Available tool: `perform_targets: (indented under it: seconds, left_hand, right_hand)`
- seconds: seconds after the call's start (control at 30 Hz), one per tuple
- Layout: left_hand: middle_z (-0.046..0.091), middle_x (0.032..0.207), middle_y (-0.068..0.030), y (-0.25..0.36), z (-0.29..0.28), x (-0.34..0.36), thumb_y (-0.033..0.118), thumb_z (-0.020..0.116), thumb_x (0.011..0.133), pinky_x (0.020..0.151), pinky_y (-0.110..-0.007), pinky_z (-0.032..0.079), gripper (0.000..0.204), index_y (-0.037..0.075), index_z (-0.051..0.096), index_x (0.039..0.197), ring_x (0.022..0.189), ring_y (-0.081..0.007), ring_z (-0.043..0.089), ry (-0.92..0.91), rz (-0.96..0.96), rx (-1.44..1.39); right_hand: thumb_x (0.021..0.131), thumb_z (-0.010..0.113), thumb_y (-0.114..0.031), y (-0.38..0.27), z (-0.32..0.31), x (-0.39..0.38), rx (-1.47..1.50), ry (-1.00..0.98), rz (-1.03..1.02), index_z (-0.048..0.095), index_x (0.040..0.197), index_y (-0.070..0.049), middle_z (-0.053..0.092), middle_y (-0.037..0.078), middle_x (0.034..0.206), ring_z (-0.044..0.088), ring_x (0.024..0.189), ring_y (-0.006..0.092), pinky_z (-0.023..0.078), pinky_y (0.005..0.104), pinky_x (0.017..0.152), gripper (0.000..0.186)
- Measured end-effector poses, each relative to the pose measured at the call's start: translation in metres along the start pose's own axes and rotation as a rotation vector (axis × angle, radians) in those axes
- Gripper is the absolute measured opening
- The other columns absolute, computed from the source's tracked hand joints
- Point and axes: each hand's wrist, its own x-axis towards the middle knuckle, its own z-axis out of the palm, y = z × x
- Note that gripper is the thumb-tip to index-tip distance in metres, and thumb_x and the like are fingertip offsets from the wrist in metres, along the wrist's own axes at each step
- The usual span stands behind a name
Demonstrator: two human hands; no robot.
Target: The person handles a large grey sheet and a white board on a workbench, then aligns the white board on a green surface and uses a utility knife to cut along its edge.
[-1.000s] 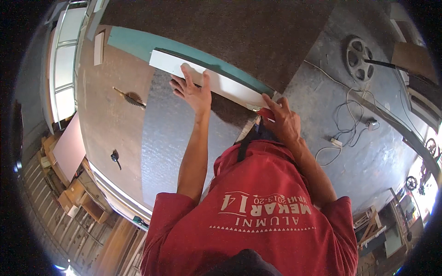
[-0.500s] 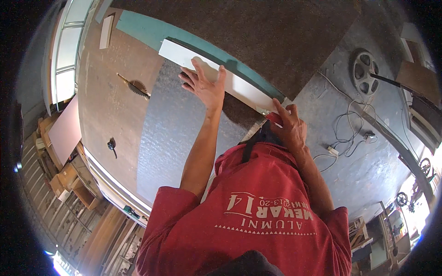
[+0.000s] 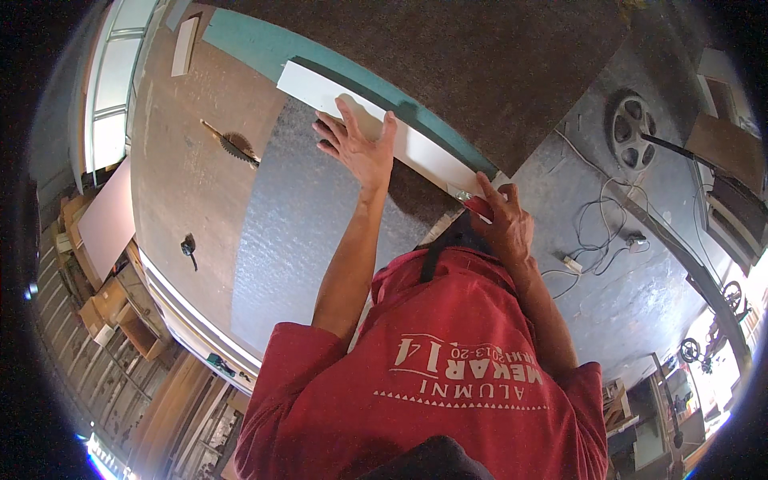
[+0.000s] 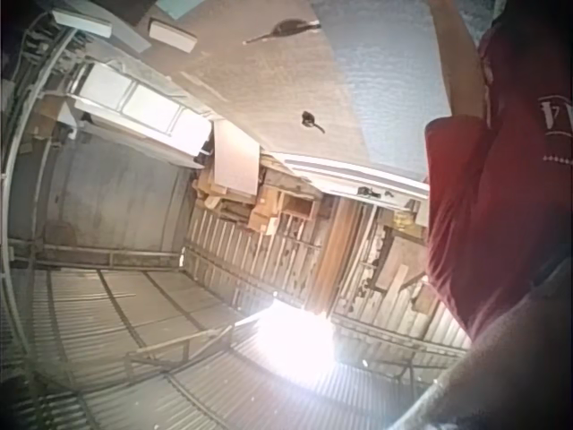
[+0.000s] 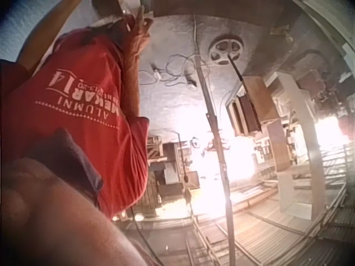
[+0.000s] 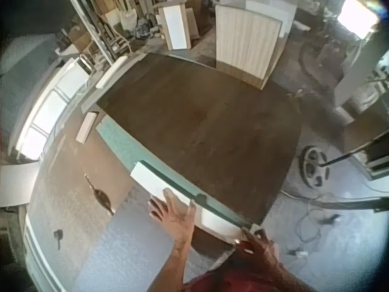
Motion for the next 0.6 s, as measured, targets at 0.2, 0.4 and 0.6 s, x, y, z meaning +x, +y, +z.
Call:
perform_targets:
  seconds: [0.2, 0.4, 0.6]
  left_hand:
    - [0.013, 0.159, -0.0407, -0.0005, 0.0000, -0.0007, 0.060, 0.069, 0.083, 0.116, -0.072, 0.008, 0.104, 0.010, 0.024, 0.161, 0.150, -0.0567, 0.007, 0.014, -0.019, -0.011]
    - [0.014, 0.157, -0.0438, 0.0015, -0.0038, -0.0020, 0.054, 0.072, 0.080, 0.116, -0.071, 0.008, 0.108, 0.004, 0.020, 0.160, 0.149, -0.0577, 0.007, 0.037, -0.016, -0.022]
    - [0.013, 0.158, -0.0427, -0.0004, -0.0032, -0.0010, 0.058, 0.071, 0.082, 0.115, -0.072, 0.009, 0.105, 0.007, 0.023, 0.160, 0.149, -0.0579, 0.007, 0.050, -0.016, -0.052]
  right_hand:
    - [0.075, 0.081, -0.021, -0.0059, -0.0051, 0.0019, -0.006, -0.085, 0.049, 0.056, 0.144, -0.030, 0.060, 0.012, 0.117, 0.071, 0.086, 0.0307, 0.060, 0.0425, 0.073, 0.074]
    - [0.073, 0.082, -0.021, -0.0028, -0.0022, 0.0014, -0.018, -0.071, 0.010, 0.055, 0.145, -0.030, 0.059, 0.010, 0.116, 0.071, 0.086, 0.0301, 0.060, 0.0427, 0.074, 0.077]
    - [0.071, 0.084, -0.022, 0.0009, 0.0028, 0.0011, -0.074, -0.052, 0.005, 0.055, 0.145, -0.031, 0.060, 0.010, 0.114, 0.071, 0.087, 0.0285, 0.061, 0.0415, 0.071, 0.079]
